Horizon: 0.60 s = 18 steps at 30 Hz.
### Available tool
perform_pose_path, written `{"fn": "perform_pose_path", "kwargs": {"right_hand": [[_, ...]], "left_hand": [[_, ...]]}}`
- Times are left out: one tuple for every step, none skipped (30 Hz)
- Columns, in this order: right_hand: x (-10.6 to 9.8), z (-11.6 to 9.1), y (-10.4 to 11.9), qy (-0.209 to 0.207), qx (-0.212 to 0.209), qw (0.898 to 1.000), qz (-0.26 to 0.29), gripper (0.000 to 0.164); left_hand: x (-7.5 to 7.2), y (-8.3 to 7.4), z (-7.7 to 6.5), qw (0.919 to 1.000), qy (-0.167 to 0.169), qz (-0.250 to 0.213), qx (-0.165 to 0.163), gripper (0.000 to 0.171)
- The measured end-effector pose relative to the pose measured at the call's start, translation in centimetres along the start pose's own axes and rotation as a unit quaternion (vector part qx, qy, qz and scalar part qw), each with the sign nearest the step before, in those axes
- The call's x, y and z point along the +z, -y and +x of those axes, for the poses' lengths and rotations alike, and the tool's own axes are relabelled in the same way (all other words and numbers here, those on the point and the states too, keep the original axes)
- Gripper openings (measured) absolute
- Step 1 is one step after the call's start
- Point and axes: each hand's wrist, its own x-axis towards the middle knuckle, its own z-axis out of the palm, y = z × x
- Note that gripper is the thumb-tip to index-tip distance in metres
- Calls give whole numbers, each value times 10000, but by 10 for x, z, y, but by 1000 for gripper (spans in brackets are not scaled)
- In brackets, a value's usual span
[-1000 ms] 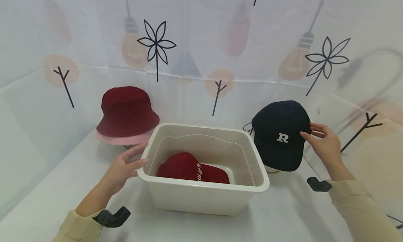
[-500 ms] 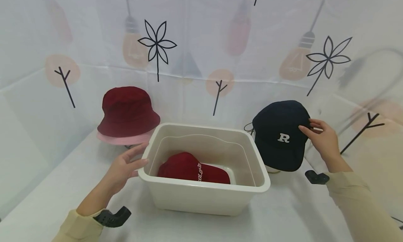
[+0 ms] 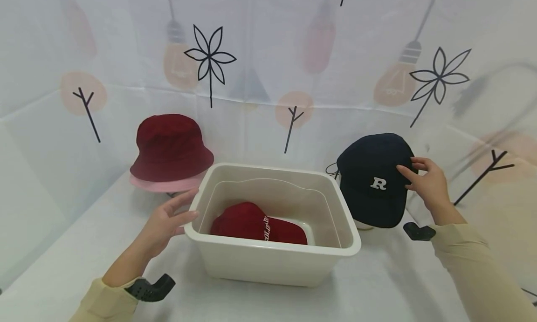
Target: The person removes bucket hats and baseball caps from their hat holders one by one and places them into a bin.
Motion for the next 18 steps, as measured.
{"fn": "perform_pose_path", "kwargs": {"right_hand": [[0,0,0,-19,-4,9999,102,63],[1,1,0,-45,-18,9998,182,59],[1,1,-1,-85,-45,9996,253,55],[2,1,-1,-129,-62,9994,313,51],[2,2,-2,-165,-82,9991,379,48],[3,2,-2,-195,-93,9989,421,46],[3,3,-2,-209,-93,9987,450,45],[4,3,-2,-213,-82,9987,447,44],[4,4,-3,-215,-65,9988,442,43],[5,4,-3,-208,-41,9989,409,43],[5,5,-3,-189,-12,9991,381,43],[5,5,-2,-169,16,9992,355,43],[5,6,-2,-165,39,9993,340,42],[5,6,-2,-162,63,9993,341,40],[5,6,-2,-156,75,9992,369,37],[5,6,-3,-154,80,9990,402,34],[5,7,-3,-153,85,9989,446,31],[5,7,-3,-158,80,9987,479,27]], "left_hand": [[0,0,0,10000,-4,8,0,63],[0,0,0,10000,-6,8,-3,63],[0,0,0,10000,-6,6,-6,63],[0,-1,0,10000,-6,4,-8,63],[0,-1,0,10000,-3,-2,-9,63],[0,-1,0,10000,-1,-5,-7,63],[0,-1,0,10000,-2,0,-5,63],[0,-1,-1,10000,0,1,-2,63],[0,-1,-1,10000,2,4,3,63],[0,-1,-1,10000,3,8,8,63],[0,-1,-1,10000,8,9,15,63],[0,-1,-1,10000,15,10,23,63],[0,-1,0,10000,19,13,30,63],[0,-1,0,10000,23,9,37,63],[0,-1,0,10000,27,6,43,63],[0,-1,0,10000,31,5,52,63],[0,-1,0,10000,35,5,59,63],[0,-1,0,10000,36,3,63,63]]}}
